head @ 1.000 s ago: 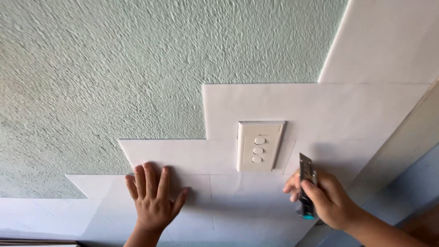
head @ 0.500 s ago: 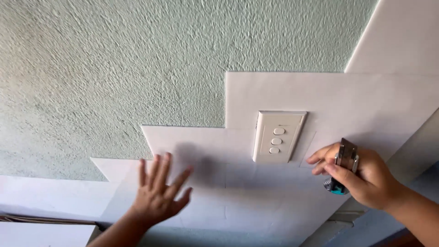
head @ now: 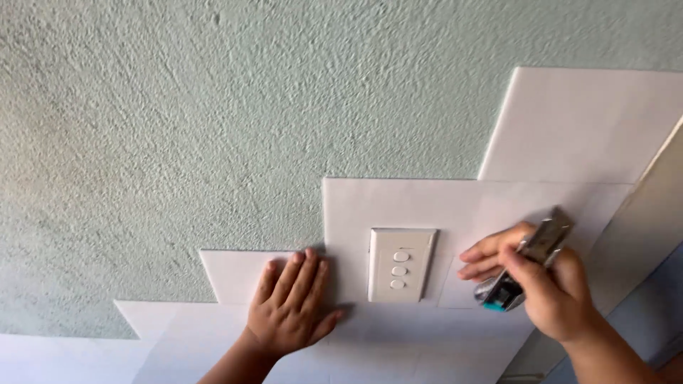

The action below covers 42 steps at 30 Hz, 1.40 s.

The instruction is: Trimming white vinyl wrap around a light switch on a wall using a utility knife to ensure a clean fit.

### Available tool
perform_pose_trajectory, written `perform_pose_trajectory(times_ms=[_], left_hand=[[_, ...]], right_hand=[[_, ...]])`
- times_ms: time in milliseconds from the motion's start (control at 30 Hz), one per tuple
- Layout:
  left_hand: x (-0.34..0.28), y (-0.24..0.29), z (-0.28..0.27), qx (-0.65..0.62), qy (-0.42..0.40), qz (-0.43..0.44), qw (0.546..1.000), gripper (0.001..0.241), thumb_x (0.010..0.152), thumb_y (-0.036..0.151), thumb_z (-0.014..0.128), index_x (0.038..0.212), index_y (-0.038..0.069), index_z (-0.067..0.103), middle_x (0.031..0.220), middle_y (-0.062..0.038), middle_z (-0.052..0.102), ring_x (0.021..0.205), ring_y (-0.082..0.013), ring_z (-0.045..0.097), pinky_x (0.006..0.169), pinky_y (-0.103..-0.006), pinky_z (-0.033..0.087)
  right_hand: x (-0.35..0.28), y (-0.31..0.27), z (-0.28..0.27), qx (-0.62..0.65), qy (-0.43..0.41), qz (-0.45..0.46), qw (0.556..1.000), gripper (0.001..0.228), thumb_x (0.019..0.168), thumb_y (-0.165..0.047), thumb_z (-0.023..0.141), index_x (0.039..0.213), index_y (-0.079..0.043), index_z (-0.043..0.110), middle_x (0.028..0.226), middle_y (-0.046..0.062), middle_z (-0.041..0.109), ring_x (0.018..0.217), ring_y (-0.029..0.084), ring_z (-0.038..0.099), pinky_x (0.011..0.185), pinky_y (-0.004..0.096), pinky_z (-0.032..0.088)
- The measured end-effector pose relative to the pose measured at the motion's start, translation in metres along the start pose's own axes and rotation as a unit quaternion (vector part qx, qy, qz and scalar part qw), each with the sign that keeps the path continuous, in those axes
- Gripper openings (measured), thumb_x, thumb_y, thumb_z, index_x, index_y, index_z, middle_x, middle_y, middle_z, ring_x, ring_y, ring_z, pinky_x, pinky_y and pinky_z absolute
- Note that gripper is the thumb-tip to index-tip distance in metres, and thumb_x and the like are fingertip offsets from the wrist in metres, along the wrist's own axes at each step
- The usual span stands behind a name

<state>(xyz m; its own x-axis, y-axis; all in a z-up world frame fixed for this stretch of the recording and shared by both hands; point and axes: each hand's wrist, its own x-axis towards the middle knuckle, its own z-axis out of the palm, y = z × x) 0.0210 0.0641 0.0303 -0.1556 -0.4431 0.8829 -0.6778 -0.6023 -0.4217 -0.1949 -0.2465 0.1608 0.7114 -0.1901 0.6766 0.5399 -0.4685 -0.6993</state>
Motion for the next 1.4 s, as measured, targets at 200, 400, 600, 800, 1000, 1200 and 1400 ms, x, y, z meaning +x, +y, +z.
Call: perform_pose_trajectory(times_ms=[200,400,600,800,1000,1200,1400], left_hand=[[0.012,0.012,0.002,-0.026,0.023,-0.056,0.998,0.092,0.103,0.074,0.042,0.155,-0.001,0.053,0.157,-0.043,0.047,0.150,-0.0582,0.046,0.128,-0.0658,0.034],[0.126,0.018,-0.022,-0.068,0.020,-0.021,0.997,0.089,0.105,0.077,0.025,0.159,0.013,0.057,0.165,-0.026,0.047,0.154,-0.0436,0.047,0.129,-0.0554,0.027],[0.152,0.023,-0.021,-0.047,0.006,0.000,0.999,0.095,0.106,0.077,0.018,0.163,0.008,0.049,0.168,-0.024,0.045,0.158,-0.0377,0.043,0.130,-0.0497,0.028],[0.215,0.046,-0.040,-0.118,-0.011,-0.009,0.993,0.097,0.101,0.078,0.042,0.166,0.006,0.040,0.173,-0.025,0.038,0.163,-0.0420,0.035,0.131,-0.0539,0.028],[0.314,0.044,-0.041,-0.103,0.040,0.105,0.988,0.061,0.106,0.025,0.052,0.160,-0.001,0.052,0.171,-0.022,0.042,0.160,-0.0355,0.043,0.130,-0.0522,0.032],[0.323,0.037,-0.024,-0.076,0.042,0.139,0.986,0.059,0.110,0.025,0.046,0.164,0.000,0.046,0.171,-0.019,0.044,0.159,-0.0335,0.046,0.131,-0.0474,0.034],[0.310,0.032,-0.025,-0.047,0.189,0.038,0.980,0.060,0.108,0.057,0.060,0.131,0.004,0.075,0.142,-0.020,0.065,0.130,-0.0408,0.069,0.116,-0.0601,0.049]], right_hand=[[0.002,-0.014,-0.008,0.045,0.033,-0.042,0.998,0.030,0.106,-0.024,0.046,0.089,-0.004,0.058,0.119,0.030,0.082,0.078,0.042,0.092,0.073,0.047,0.072],[0.033,-0.047,-0.019,0.093,0.026,-0.154,0.983,0.022,0.106,-0.024,0.048,0.092,-0.009,0.055,0.139,0.046,0.065,0.083,0.045,0.088,0.080,0.054,0.071],[0.048,-0.045,-0.027,0.175,0.028,-0.062,0.982,0.029,0.105,-0.033,0.055,0.087,-0.010,0.057,0.128,0.037,0.077,0.086,0.049,0.088,0.076,0.058,0.073],[0.071,-0.072,-0.037,0.171,0.074,-0.097,0.978,0.027,0.103,-0.030,0.054,0.086,-0.009,0.058,0.120,0.039,0.078,0.083,0.048,0.086,0.075,0.053,0.069],[0.102,-0.088,-0.052,0.235,0.150,-0.058,0.959,0.025,0.101,-0.026,0.051,0.086,-0.006,0.050,0.101,0.042,0.077,0.079,0.055,0.082,0.065,0.058,0.069],[0.100,-0.073,-0.077,0.254,0.143,-0.041,0.956,0.031,0.103,-0.035,0.052,0.086,-0.010,0.056,0.109,0.042,0.079,0.095,0.056,0.083,0.081,0.059,0.069],[0.097,-0.074,-0.083,0.238,0.223,-0.004,0.945,0.032,0.099,-0.035,0.051,0.080,-0.009,0.054,0.100,0.045,0.077,0.093,0.065,0.082,0.082,0.064,0.067]])
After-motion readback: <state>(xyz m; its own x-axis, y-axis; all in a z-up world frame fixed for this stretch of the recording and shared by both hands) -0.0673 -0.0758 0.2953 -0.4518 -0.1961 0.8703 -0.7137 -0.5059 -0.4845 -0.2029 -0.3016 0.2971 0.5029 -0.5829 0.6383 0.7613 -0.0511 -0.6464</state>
